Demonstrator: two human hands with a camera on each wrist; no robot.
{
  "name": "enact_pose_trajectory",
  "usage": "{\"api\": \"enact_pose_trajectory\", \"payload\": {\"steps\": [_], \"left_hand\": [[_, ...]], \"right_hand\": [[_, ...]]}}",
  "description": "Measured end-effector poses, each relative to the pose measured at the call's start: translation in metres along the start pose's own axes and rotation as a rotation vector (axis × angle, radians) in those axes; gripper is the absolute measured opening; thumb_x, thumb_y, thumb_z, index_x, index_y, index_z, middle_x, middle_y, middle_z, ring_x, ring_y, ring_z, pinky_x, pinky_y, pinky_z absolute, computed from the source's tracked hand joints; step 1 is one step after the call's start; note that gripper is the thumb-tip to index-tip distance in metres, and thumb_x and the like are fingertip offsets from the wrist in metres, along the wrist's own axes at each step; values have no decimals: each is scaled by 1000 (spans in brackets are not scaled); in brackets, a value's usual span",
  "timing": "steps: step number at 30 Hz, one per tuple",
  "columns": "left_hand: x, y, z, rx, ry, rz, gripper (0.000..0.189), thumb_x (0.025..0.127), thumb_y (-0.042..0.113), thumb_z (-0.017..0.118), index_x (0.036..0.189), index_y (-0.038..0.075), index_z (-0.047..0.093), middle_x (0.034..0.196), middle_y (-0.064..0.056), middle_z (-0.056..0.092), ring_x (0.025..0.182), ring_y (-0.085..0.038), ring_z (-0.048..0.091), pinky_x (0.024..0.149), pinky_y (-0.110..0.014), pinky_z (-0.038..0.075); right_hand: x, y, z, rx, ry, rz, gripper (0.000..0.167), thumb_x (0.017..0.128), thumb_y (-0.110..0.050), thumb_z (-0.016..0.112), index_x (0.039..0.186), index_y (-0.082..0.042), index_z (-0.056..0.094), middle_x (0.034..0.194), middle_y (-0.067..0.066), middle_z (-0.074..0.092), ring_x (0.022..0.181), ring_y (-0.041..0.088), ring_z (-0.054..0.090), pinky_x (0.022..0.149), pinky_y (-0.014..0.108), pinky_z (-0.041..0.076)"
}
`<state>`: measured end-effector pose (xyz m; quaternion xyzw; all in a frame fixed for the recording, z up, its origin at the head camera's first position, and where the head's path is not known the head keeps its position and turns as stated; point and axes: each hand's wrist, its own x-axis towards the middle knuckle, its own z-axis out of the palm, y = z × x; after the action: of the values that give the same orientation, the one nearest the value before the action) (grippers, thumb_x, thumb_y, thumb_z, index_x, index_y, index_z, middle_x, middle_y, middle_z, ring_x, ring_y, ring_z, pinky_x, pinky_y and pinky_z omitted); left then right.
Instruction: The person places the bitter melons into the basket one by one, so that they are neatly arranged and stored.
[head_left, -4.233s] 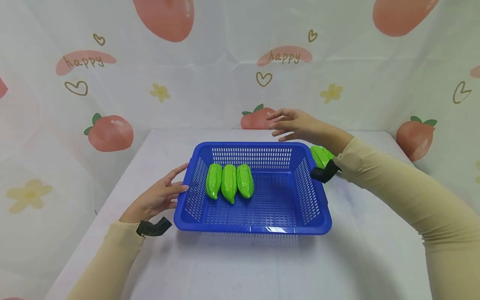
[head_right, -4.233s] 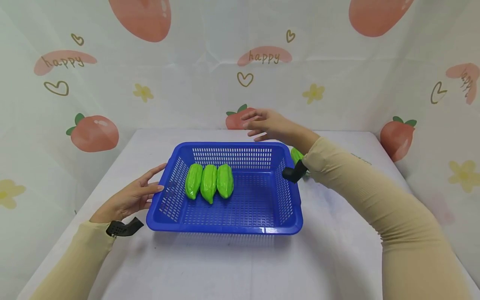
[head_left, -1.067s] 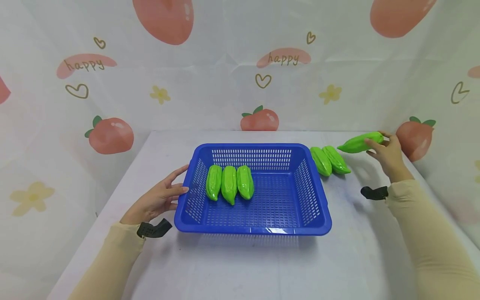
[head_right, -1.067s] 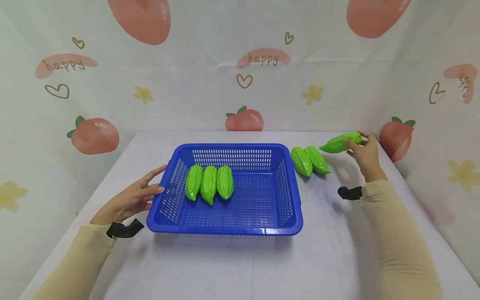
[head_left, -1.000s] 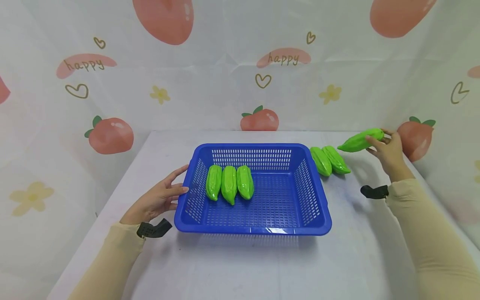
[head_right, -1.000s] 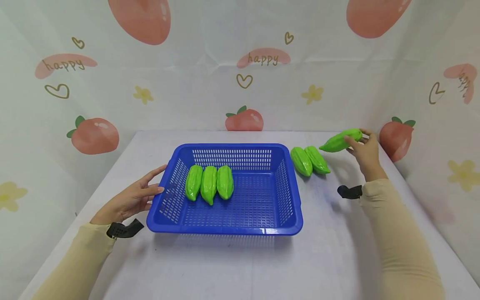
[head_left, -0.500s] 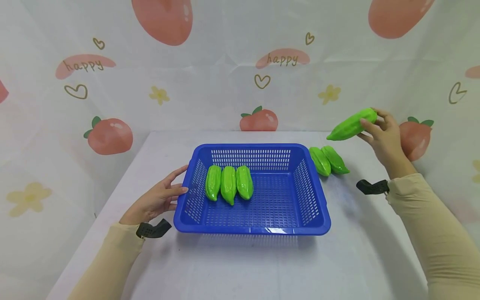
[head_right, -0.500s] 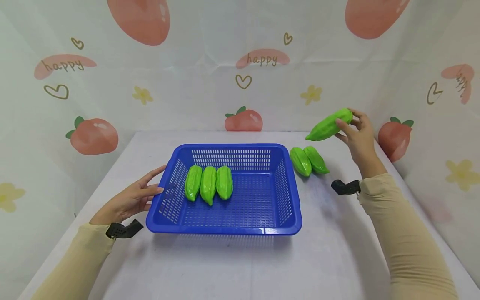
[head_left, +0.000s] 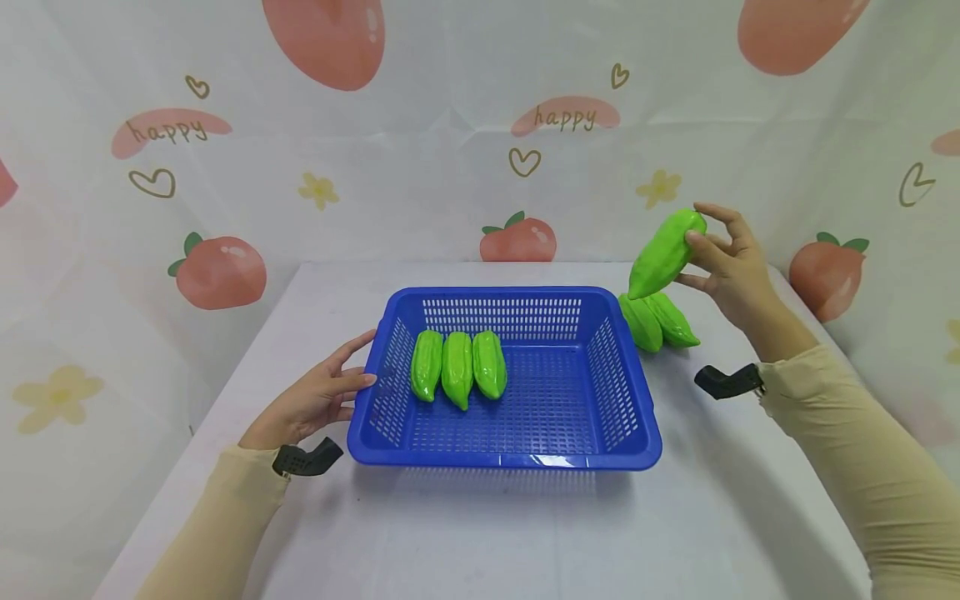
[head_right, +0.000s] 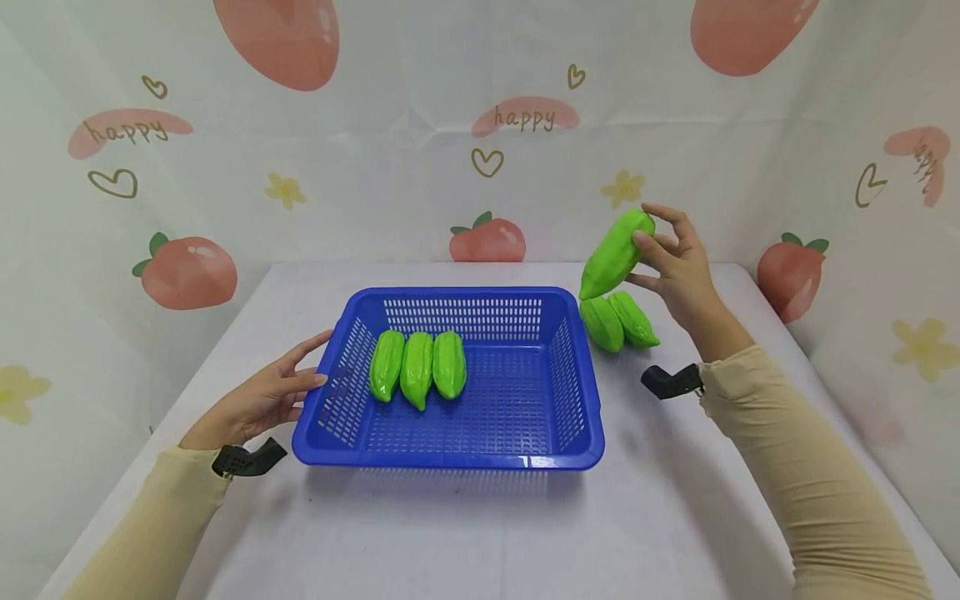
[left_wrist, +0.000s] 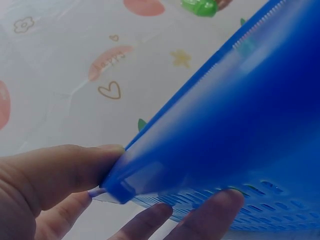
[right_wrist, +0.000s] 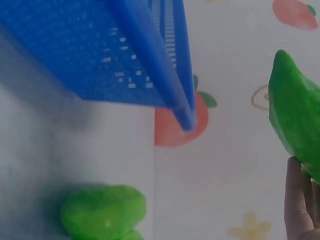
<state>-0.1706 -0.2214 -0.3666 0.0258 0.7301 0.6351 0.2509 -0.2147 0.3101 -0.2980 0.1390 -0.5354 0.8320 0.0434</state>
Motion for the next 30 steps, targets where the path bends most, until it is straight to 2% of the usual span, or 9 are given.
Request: {"api": "enact_pose_trajectory", "payload": {"steps": [5,11,17,22,26,30], "left_hand": [[1,0,0,-2,-4,-1,82,95,18,62,156,33,9,127,-12,54,101,-22,68,85,-46,57],[0,0,0,-11,-4,-2,82,95,19,62,156,34,10,131,-14,53,101,-22,68,86,-46,57],[0,0,0,-17,-8,-3,81,95,20,62,156,35,9,130,-13,54,102,-23,68,86,-47,56],[1,0,-1,-12,-11,1,81,95,20,62,156,34,9,126,-10,57,102,-22,68,86,-46,56],[0,0,0,-10,-1,-6,82,95,21,62,156,35,9,133,-17,52,102,-23,68,86,-46,56],[-1,0,0,-11,9,-14,82,95,22,63,155,36,10,139,-22,46,102,-23,68,86,-46,56]], "right_hand": [[0,2,15,-68,8,67,39,98,-6,54,133,-23,50,110,4,61,92,16,69,71,32,60],[1,1,33,-119,19,147,54,95,-6,58,141,-27,38,127,8,42,100,15,63,74,31,60],[3,5,56,-237,-28,229,59,94,-6,60,142,-30,36,124,4,50,104,14,61,77,29,58],[6,12,77,-360,-82,285,60,95,-11,61,144,-31,33,125,8,51,107,15,60,81,30,57],[10,21,92,-440,-114,330,59,95,-14,60,144,-32,30,129,13,49,105,15,62,86,32,56],[14,33,103,-496,-163,385,61,96,-13,59,147,-26,26,132,20,46,104,17,61,91,39,55]]}}
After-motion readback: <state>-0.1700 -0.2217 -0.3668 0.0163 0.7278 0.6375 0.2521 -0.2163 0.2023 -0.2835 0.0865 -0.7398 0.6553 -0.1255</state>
